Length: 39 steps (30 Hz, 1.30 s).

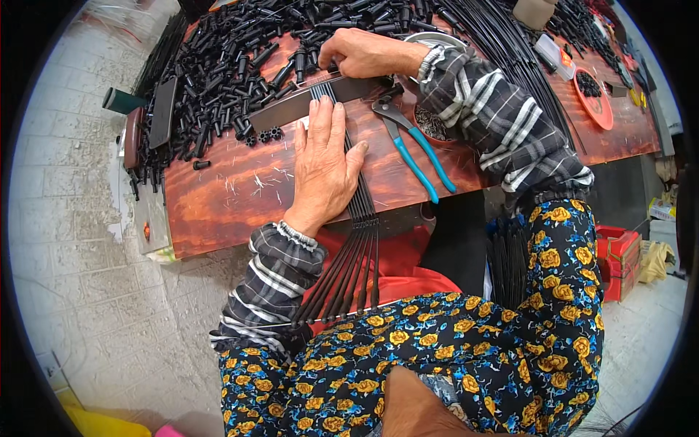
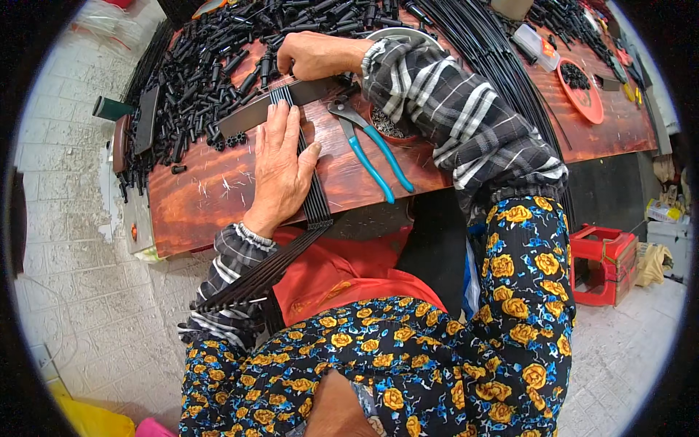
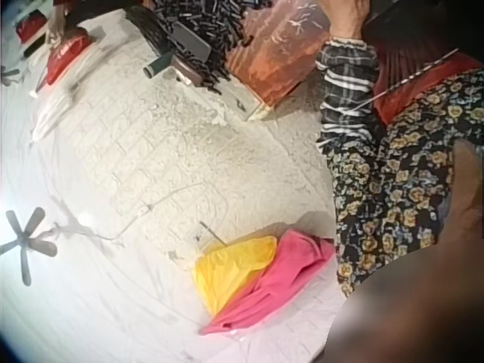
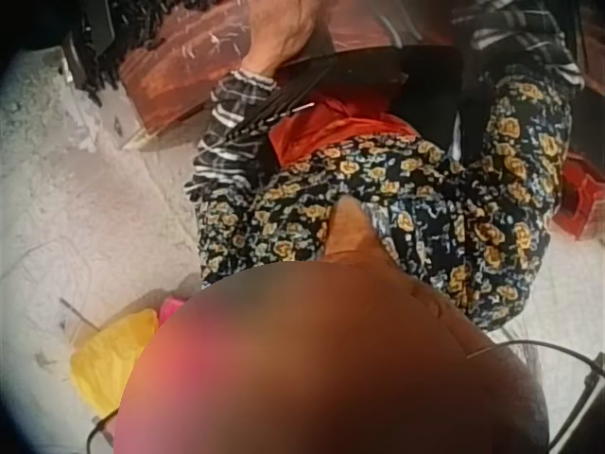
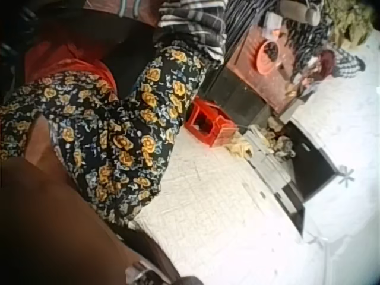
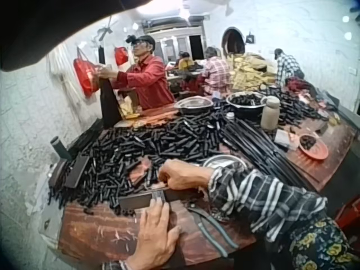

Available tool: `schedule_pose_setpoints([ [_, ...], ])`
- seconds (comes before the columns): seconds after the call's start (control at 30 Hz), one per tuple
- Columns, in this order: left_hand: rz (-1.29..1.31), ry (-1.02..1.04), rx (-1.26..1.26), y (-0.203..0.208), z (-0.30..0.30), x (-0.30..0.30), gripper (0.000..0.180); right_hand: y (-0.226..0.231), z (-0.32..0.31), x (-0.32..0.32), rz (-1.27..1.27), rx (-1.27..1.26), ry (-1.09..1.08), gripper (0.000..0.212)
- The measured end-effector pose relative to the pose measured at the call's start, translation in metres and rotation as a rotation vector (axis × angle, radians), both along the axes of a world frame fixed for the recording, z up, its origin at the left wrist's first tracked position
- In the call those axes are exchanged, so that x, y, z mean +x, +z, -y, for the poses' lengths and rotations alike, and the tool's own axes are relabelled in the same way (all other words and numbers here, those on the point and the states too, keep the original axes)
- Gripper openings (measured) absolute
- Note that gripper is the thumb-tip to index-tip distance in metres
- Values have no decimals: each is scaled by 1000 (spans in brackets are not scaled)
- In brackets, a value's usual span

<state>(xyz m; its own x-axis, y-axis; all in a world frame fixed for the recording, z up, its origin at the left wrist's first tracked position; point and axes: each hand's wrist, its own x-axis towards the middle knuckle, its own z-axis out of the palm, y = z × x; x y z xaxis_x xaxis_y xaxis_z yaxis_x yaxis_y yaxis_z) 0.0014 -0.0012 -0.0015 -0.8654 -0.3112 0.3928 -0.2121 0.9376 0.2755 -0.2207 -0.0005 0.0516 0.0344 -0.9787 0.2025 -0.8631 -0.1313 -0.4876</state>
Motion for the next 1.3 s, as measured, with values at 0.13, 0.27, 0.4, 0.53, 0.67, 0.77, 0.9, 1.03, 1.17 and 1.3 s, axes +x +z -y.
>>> schedule_pose_setpoints([
  [0.13,-9,-6,17,1,-1,-1,59,-7,18,5,60,-87,-2,35],
  [0.27,-6,-5,12,2,-2,-3,58,-5,12,7,-11,-140,-7,33],
  [0.4,-20,4,-5,-2,2,1,57,36,-42,19,26,-78,-36,31],
  [0.53,19,2,-51,-8,6,2,57,40,-99,49,386,512,516,65],
  [0.67,-51,-3,-18,-11,8,-2,54,10,-132,111,195,114,541,60],
  [0.77,-68,-3,-33,-13,5,-5,51,-13,-139,134,27,158,400,55],
  [0.9,-240,-169,-327,-18,15,-8,43,-8,-134,142,104,-401,359,49],
  [1.03,-543,-685,1107,0,26,-28,49,60,-118,125,205,-314,240,35],
  [1.17,-516,-451,1195,44,77,-50,18,174,-136,130,239,-104,2,39],
  [1.3,-311,-602,765,122,-11,-3,25,230,-152,105,193,-179,254,30],
])
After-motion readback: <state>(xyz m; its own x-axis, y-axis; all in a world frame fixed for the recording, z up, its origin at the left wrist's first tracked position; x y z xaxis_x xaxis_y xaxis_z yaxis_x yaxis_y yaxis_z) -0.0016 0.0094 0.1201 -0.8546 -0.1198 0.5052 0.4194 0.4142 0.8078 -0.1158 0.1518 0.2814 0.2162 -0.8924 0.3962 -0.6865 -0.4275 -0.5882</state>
